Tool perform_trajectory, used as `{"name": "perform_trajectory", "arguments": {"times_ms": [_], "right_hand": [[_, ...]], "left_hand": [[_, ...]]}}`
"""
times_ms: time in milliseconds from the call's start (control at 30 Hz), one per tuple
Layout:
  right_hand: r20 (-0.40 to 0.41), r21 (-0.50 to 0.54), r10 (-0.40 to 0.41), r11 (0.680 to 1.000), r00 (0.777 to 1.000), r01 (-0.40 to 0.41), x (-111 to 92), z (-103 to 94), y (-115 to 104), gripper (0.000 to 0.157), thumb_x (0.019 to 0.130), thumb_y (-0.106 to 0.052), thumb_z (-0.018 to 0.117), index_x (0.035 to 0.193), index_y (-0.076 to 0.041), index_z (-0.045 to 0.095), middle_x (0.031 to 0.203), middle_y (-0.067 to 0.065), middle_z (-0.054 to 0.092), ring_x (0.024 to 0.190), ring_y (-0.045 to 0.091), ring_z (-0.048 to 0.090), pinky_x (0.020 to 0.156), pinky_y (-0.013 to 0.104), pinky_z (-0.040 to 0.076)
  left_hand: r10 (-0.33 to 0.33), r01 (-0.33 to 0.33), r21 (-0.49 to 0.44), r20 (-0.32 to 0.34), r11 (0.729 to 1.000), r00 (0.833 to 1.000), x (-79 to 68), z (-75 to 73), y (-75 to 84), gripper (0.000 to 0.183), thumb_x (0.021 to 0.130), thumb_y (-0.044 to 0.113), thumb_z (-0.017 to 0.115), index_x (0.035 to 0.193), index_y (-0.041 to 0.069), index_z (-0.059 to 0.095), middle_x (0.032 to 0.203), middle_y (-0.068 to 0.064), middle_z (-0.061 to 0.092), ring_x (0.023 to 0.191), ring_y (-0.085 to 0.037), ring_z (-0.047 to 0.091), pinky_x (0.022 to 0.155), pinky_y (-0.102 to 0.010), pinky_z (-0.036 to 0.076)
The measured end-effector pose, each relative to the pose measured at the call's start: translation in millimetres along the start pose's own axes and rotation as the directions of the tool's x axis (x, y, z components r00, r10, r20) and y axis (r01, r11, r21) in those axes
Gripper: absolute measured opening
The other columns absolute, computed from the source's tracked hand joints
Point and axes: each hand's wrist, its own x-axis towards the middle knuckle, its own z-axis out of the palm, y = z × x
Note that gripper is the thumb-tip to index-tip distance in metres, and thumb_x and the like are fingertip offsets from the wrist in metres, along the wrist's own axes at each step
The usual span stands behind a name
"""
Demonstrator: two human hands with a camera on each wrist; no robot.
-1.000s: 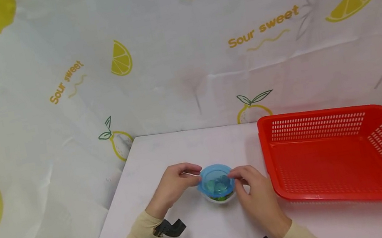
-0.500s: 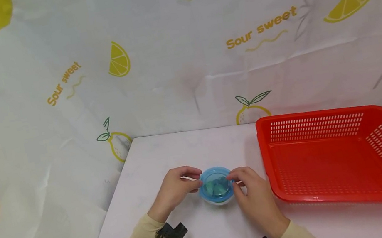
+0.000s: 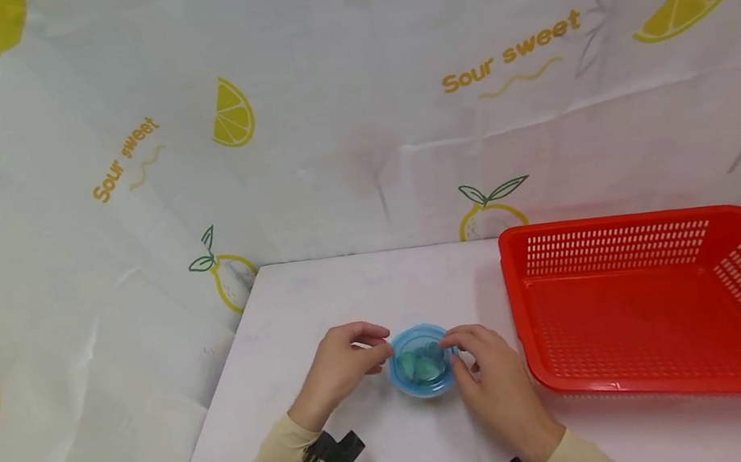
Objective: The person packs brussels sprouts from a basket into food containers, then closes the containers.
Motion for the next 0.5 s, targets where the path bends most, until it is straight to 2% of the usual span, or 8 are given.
{"name": "perform_trajectory", "arguments": {"times_ms": [67,133,200,267,367,500], "right_hand": [[0.031,0.007,0.070,0.998,0.997,-0.070,0.4,-0.5,0.1,0.030,0.098,-0.007,0.076,0.127,-0.012,0.073,0.126,0.008,0.073,0.099,0.020,0.068,0.077,0.024,0.062],[0.075,0.017,0.161,0.986,0.984,-0.163,1.4,-0.7,0.5,0.032,0.104,-0.014,0.070,0.135,-0.009,0.069,0.127,0.011,0.071,0.100,0.021,0.066,0.082,0.027,0.062],[0.137,0.040,0.259,0.963,0.956,-0.266,2.2,-0.5,1.0,0.037,0.109,-0.022,0.063,0.143,-0.007,0.065,0.129,0.012,0.070,0.104,0.023,0.066,0.089,0.033,0.064],[0.199,0.073,0.330,0.934,0.923,-0.350,3.4,0.2,1.7,0.042,0.112,-0.027,0.057,0.147,-0.004,0.061,0.132,0.014,0.069,0.107,0.024,0.065,0.094,0.038,0.065],[0.269,0.142,0.377,0.895,0.886,-0.424,6.4,0.7,2.4,0.045,0.115,-0.028,0.052,0.149,0.001,0.059,0.133,0.017,0.069,0.104,0.022,0.067,0.091,0.036,0.067],[0.290,0.210,0.367,0.877,0.884,-0.433,14.2,0.4,2.0,0.043,0.114,-0.023,0.053,0.147,0.005,0.060,0.124,0.018,0.071,0.092,0.020,0.067,0.077,0.024,0.063]], "left_hand": [[-0.052,0.053,-0.032,0.039,0.998,0.998,1.6,-2.6,-0.5,0.028,0.097,0.026,0.081,0.117,0.006,0.079,0.100,-0.004,0.077,0.079,-0.020,0.078,0.073,-0.031,0.067],[-0.110,0.117,-0.070,0.098,0.991,0.989,3.5,-5.3,-1.6,0.029,0.098,0.028,0.079,0.116,0.005,0.078,0.102,-0.006,0.078,0.079,-0.018,0.078,0.074,-0.032,0.068],[-0.155,0.173,-0.107,0.159,0.979,0.975,5.2,-6.7,-2.6,0.028,0.099,0.027,0.079,0.116,0.004,0.079,0.101,-0.008,0.078,0.078,-0.017,0.078,0.074,-0.033,0.068],[-0.172,0.201,-0.134,0.201,0.970,0.964,6.8,-6.7,-4.3,0.027,0.100,0.024,0.078,0.116,0.002,0.079,0.101,-0.009,0.078,0.076,-0.015,0.078,0.073,-0.031,0.068],[-0.182,0.220,-0.162,0.217,0.962,0.959,8.4,-6.0,-5.8,0.026,0.100,0.019,0.077,0.119,0.001,0.079,0.100,-0.009,0.079,0.074,-0.014,0.077,0.072,-0.029,0.068],[-0.163,0.197,-0.187,0.184,0.962,0.969,10.2,-5.3,-7.8,0.028,0.099,0.016,0.078,0.123,0.000,0.078,0.100,-0.009,0.079,0.074,-0.012,0.075,0.072,-0.027,0.067]]}}
